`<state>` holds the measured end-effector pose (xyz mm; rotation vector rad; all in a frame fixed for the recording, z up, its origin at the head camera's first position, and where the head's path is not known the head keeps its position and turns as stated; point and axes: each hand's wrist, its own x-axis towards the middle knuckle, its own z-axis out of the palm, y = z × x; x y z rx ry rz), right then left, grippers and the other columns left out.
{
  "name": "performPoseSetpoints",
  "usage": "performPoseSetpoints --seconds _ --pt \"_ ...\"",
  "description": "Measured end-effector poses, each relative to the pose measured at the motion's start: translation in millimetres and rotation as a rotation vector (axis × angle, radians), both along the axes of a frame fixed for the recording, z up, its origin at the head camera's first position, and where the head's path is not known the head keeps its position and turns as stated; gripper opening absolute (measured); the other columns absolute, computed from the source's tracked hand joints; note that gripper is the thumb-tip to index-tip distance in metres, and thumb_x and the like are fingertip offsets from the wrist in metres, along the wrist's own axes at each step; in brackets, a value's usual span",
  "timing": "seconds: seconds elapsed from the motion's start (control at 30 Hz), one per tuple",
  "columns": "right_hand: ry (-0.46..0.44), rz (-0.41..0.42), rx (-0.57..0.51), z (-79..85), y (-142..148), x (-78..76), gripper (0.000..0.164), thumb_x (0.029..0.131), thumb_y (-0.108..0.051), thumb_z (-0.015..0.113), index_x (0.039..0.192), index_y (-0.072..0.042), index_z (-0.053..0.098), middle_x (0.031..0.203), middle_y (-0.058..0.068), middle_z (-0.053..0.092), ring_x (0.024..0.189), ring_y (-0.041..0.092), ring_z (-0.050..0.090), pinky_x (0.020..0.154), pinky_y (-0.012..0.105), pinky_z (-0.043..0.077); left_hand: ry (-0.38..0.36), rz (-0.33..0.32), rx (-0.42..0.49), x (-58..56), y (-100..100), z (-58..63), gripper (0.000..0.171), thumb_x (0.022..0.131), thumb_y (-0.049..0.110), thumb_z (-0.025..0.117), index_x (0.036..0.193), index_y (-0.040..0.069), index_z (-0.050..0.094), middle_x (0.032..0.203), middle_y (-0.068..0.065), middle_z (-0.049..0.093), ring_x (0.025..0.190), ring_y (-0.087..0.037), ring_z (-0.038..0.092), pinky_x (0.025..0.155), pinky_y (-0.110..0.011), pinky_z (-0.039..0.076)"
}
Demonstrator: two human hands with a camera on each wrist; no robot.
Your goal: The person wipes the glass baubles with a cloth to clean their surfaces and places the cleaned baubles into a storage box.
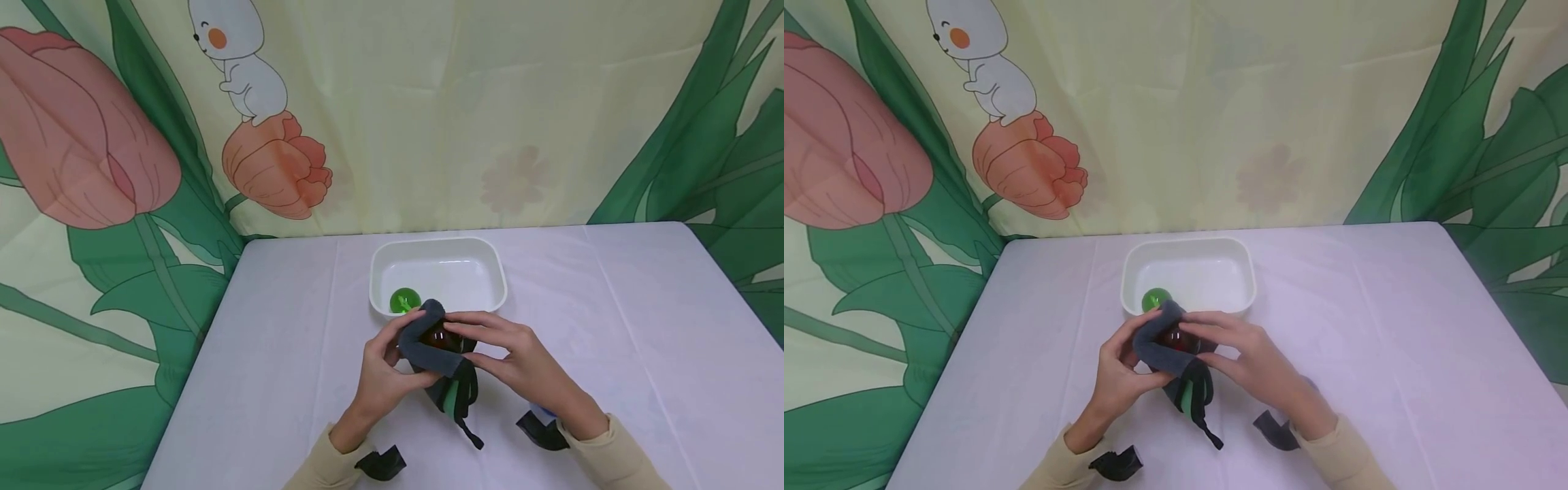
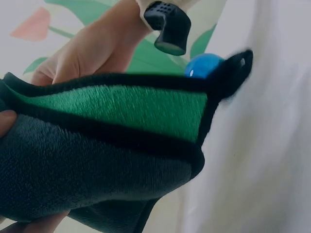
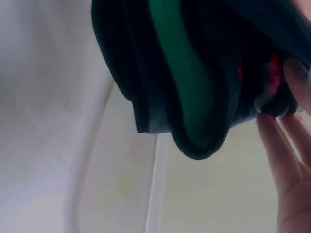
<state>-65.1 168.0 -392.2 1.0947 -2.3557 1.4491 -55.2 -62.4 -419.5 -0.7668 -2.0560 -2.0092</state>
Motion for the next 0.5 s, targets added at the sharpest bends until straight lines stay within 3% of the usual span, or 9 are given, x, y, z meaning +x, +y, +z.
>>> performPoseSetpoints --seconds 0.27,0.5 --pt "-0.147 -0.030 -0.035 3.2 -1.1 -0.7 0.056 0.080 0.006 0.077 0.132 -0.007 0.063 0.128 0.011 0.066 0.106 0.011 0.068 0.081 0.030 0.059 0.003 0.007 -0.001 -1.0 0.7 0.5 0.072 0.070 -0.013 0.081 0.135 0.000 0.054 0.137 -0.021 0.057 0.119 -0.023 0.062 0.089 -0.032 0.057" --pt "-0.114 -0.015 0.027 3.7 1.0 -1.3 0.067 0.076 0.009 0.079 0.137 -0.011 0.059 0.136 0.006 0.060 0.117 0.012 0.063 0.089 0.028 0.056 0.000 0.031 0.017 -0.2 1.1 -0.5 0.071 0.069 -0.015 0.081 0.133 -0.003 0.054 0.136 -0.023 0.057 0.121 -0.023 0.061 0.092 -0.032 0.055"
